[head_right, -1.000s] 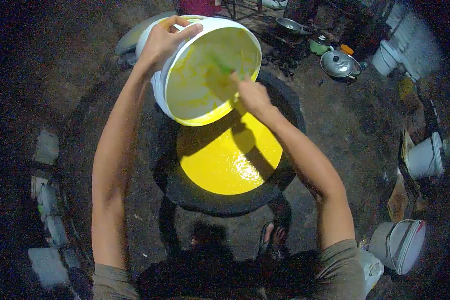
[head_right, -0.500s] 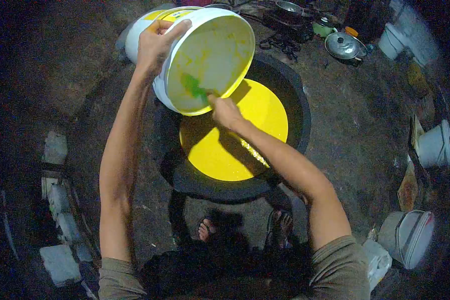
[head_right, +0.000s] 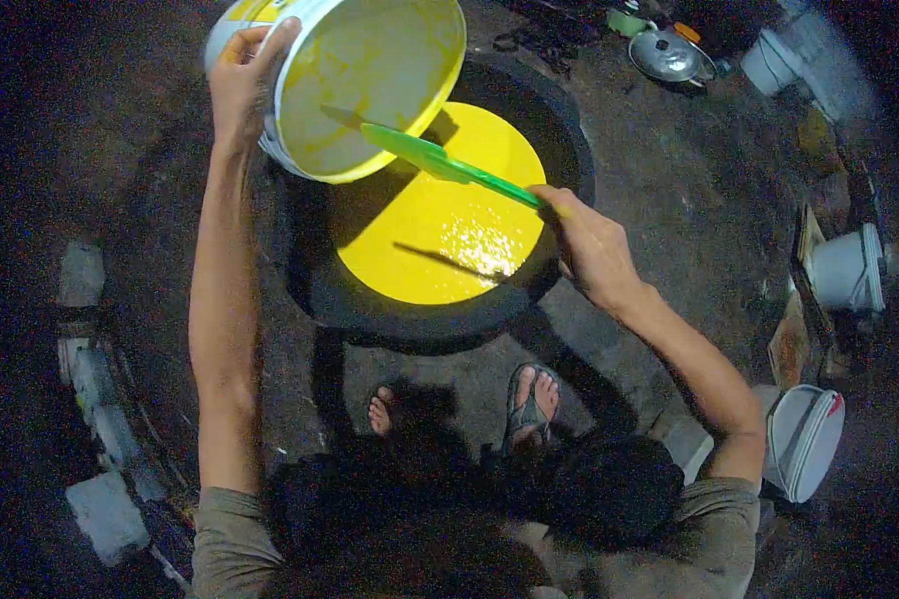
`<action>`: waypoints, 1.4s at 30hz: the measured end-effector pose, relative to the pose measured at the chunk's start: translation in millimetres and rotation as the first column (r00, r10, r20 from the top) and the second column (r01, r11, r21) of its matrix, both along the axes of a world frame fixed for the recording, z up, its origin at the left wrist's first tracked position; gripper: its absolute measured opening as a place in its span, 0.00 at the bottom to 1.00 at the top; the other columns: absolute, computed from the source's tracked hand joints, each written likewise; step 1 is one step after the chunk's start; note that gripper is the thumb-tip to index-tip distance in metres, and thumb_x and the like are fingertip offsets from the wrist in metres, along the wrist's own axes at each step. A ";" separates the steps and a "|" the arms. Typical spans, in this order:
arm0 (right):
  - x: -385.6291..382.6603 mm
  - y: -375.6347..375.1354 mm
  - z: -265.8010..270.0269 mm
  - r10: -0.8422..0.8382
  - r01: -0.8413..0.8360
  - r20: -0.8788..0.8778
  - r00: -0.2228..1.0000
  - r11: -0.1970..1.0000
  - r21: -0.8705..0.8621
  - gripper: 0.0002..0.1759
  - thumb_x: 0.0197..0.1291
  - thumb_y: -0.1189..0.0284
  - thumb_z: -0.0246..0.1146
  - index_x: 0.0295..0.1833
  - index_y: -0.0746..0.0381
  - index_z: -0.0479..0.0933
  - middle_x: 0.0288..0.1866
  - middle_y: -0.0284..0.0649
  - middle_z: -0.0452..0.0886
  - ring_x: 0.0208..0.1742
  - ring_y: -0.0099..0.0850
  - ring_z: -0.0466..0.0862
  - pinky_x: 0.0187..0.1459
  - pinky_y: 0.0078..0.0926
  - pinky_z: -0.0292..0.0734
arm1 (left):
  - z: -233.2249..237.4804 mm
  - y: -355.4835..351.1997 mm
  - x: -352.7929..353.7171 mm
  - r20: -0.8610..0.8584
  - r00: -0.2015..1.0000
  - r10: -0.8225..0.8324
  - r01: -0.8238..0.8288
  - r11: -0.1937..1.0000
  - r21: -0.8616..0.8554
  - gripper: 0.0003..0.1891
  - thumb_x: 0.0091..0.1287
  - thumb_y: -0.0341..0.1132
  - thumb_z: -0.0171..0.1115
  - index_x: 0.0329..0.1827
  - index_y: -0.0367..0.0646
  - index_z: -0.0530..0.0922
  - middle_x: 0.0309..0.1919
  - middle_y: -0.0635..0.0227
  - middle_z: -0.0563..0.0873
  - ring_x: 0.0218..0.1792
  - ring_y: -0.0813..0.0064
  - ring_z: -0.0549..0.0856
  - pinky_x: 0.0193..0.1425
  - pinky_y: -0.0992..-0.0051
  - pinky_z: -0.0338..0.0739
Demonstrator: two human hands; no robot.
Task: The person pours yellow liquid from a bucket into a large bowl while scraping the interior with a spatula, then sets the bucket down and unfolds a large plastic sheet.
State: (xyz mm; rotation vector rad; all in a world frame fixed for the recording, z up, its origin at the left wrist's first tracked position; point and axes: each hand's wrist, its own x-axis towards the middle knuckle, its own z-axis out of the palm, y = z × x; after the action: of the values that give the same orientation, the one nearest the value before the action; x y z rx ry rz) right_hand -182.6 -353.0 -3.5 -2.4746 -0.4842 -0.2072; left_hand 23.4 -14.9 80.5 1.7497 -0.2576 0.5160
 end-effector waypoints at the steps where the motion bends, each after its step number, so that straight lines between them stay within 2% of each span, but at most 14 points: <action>1: -6.2 -7.5 -9.9 0.003 0.003 0.133 0.991 0.999 -0.042 0.31 0.53 0.87 0.58 0.65 0.58 0.68 0.48 0.49 0.79 0.42 0.48 0.83 0.39 0.36 0.79 | -2.6 1.1 2.2 0.017 1.000 0.016 -0.016 1.000 -0.004 0.21 0.57 0.46 0.77 0.43 0.36 0.84 0.31 0.70 0.84 0.29 0.84 0.81 0.33 0.83 0.75; 2: -15.5 -14.4 -19.3 0.014 0.008 0.268 0.963 0.997 -0.082 0.31 0.54 0.86 0.58 0.65 0.59 0.68 0.48 0.49 0.79 0.41 0.49 0.83 0.38 0.37 0.79 | -4.7 3.3 -0.7 0.039 0.999 0.035 -0.035 0.999 -0.008 0.21 0.58 0.46 0.77 0.43 0.36 0.84 0.31 0.70 0.84 0.29 0.84 0.81 0.33 0.83 0.75; 3: -29.2 -20.0 -25.6 -0.035 0.052 0.138 0.990 0.992 -0.117 0.27 0.57 0.84 0.55 0.64 0.59 0.66 0.45 0.48 0.78 0.42 0.49 0.83 0.39 0.40 0.79 | -6.8 3.1 -2.8 0.013 0.998 0.054 -0.053 0.998 -0.016 0.21 0.57 0.46 0.77 0.43 0.37 0.83 0.33 0.68 0.85 0.30 0.83 0.81 0.34 0.83 0.75; 6: -43.3 -27.2 -59.7 -0.002 0.010 0.034 0.999 0.972 -0.234 0.21 0.61 0.83 0.58 0.59 0.60 0.67 0.35 0.45 0.77 0.31 0.45 0.81 0.30 0.37 0.75 | -9.6 4.3 -5.8 0.100 0.990 0.096 -0.102 0.993 0.058 0.22 0.57 0.47 0.77 0.43 0.36 0.83 0.34 0.67 0.85 0.32 0.82 0.82 0.36 0.82 0.76; 10: -43.7 -28.0 -55.3 -0.090 0.085 -0.010 0.996 0.971 -0.223 0.22 0.60 0.82 0.59 0.60 0.60 0.65 0.39 0.49 0.77 0.35 0.49 0.82 0.31 0.42 0.75 | -6.9 2.3 -12.7 0.006 0.995 0.102 -0.102 0.995 -0.007 0.22 0.57 0.48 0.77 0.42 0.36 0.83 0.35 0.66 0.86 0.34 0.80 0.82 0.38 0.81 0.77; 11: -42.7 -24.7 -50.3 -0.066 0.082 0.085 0.994 0.976 -0.202 0.22 0.60 0.81 0.58 0.60 0.60 0.66 0.40 0.49 0.78 0.36 0.49 0.82 0.32 0.43 0.76 | -12.6 8.9 -5.1 0.015 0.993 0.114 -0.114 0.993 -0.004 0.22 0.58 0.48 0.76 0.41 0.36 0.83 0.34 0.67 0.86 0.33 0.81 0.81 0.38 0.80 0.77; 14: -48.8 -28.7 -66.9 0.003 -0.003 0.000 1.000 0.948 -0.319 0.22 0.59 0.79 0.55 0.60 0.59 0.65 0.41 0.47 0.76 0.41 0.48 0.83 0.34 0.43 0.79 | -18.8 12.9 -2.8 0.072 0.988 0.137 -0.136 0.990 -0.026 0.22 0.55 0.51 0.77 0.36 0.39 0.85 0.29 0.73 0.82 0.29 0.83 0.76 0.35 0.81 0.71; 15: -52.3 -27.6 -79.7 -0.048 -0.004 -0.083 0.995 0.845 -0.534 0.22 0.58 0.79 0.54 0.60 0.58 0.66 0.39 0.45 0.75 0.41 0.45 0.84 0.34 0.42 0.80 | -14.2 12.7 -10.8 0.088 0.982 0.166 -0.170 0.985 0.041 0.21 0.56 0.51 0.76 0.35 0.39 0.85 0.28 0.74 0.81 0.30 0.84 0.76 0.36 0.81 0.71; 18: -54.4 -25.7 -75.9 0.018 0.006 0.070 0.997 0.943 -0.333 0.22 0.58 0.80 0.54 0.59 0.58 0.66 0.39 0.44 0.75 0.40 0.44 0.84 0.33 0.41 0.80 | -8.3 8.1 -21.2 0.068 0.993 0.100 -0.097 0.994 -0.043 0.20 0.57 0.50 0.76 0.34 0.39 0.85 0.27 0.75 0.80 0.30 0.85 0.75 0.37 0.82 0.70; 22: -55.2 -23.8 -83.1 -0.086 0.030 -0.097 0.992 0.879 -0.475 0.21 0.58 0.80 0.54 0.58 0.59 0.65 0.40 0.46 0.76 0.38 0.47 0.85 0.33 0.44 0.80 | -10.2 5.4 -16.2 0.034 0.993 0.111 -0.110 0.993 -0.032 0.20 0.56 0.49 0.77 0.33 0.38 0.84 0.27 0.75 0.80 0.29 0.85 0.74 0.35 0.82 0.70; 26: -0.2 -31.7 -66.4 -0.058 0.045 -0.016 0.998 0.893 -0.448 0.21 0.58 0.79 0.55 0.58 0.60 0.64 0.39 0.50 0.79 0.39 0.52 0.84 0.33 0.49 0.79 | -10.0 4.4 -13.2 0.058 0.993 0.102 -0.102 0.995 -0.002 0.22 0.55 0.51 0.77 0.33 0.39 0.85 0.26 0.75 0.80 0.28 0.83 0.76 0.33 0.81 0.71; 30: 70.6 -13.0 -12.6 -0.034 0.117 0.234 0.972 0.928 -0.355 0.19 0.60 0.75 0.55 0.57 0.60 0.66 0.38 0.52 0.80 0.37 0.54 0.84 0.34 0.50 0.79 | -8.1 -4.2 -12.9 0.030 0.992 0.123 -0.124 0.991 0.052 0.23 0.54 0.54 0.76 0.34 0.39 0.85 0.26 0.73 0.81 0.28 0.82 0.78 0.34 0.80 0.72; 36: 112.0 9.3 3.6 -0.107 0.248 0.300 0.948 0.838 -0.487 0.19 0.59 0.74 0.56 0.57 0.59 0.68 0.36 0.53 0.80 0.35 0.54 0.84 0.32 0.50 0.80 | -2.0 -14.9 -27.8 0.036 0.988 0.150 -0.153 0.978 0.139 0.21 0.57 0.51 0.75 0.34 0.39 0.85 0.28 0.72 0.82 0.31 0.82 0.78 0.38 0.79 0.73; 42: 111.7 19.0 -6.3 -0.109 0.205 0.218 0.970 0.848 -0.489 0.17 0.60 0.73 0.55 0.55 0.62 0.72 0.35 0.54 0.81 0.36 0.54 0.85 0.33 0.49 0.80 | 0.5 -19.6 -36.1 0.019 0.992 0.129 -0.130 0.988 0.088 0.21 0.57 0.50 0.76 0.34 0.38 0.85 0.26 0.73 0.82 0.29 0.82 0.79 0.36 0.80 0.74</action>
State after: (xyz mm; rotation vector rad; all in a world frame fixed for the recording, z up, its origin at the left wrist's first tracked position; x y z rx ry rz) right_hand -70.9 -334.0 -9.9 -3.0406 -0.4542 -0.4239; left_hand -12.7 -34.5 81.1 1.8591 -0.1797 0.6181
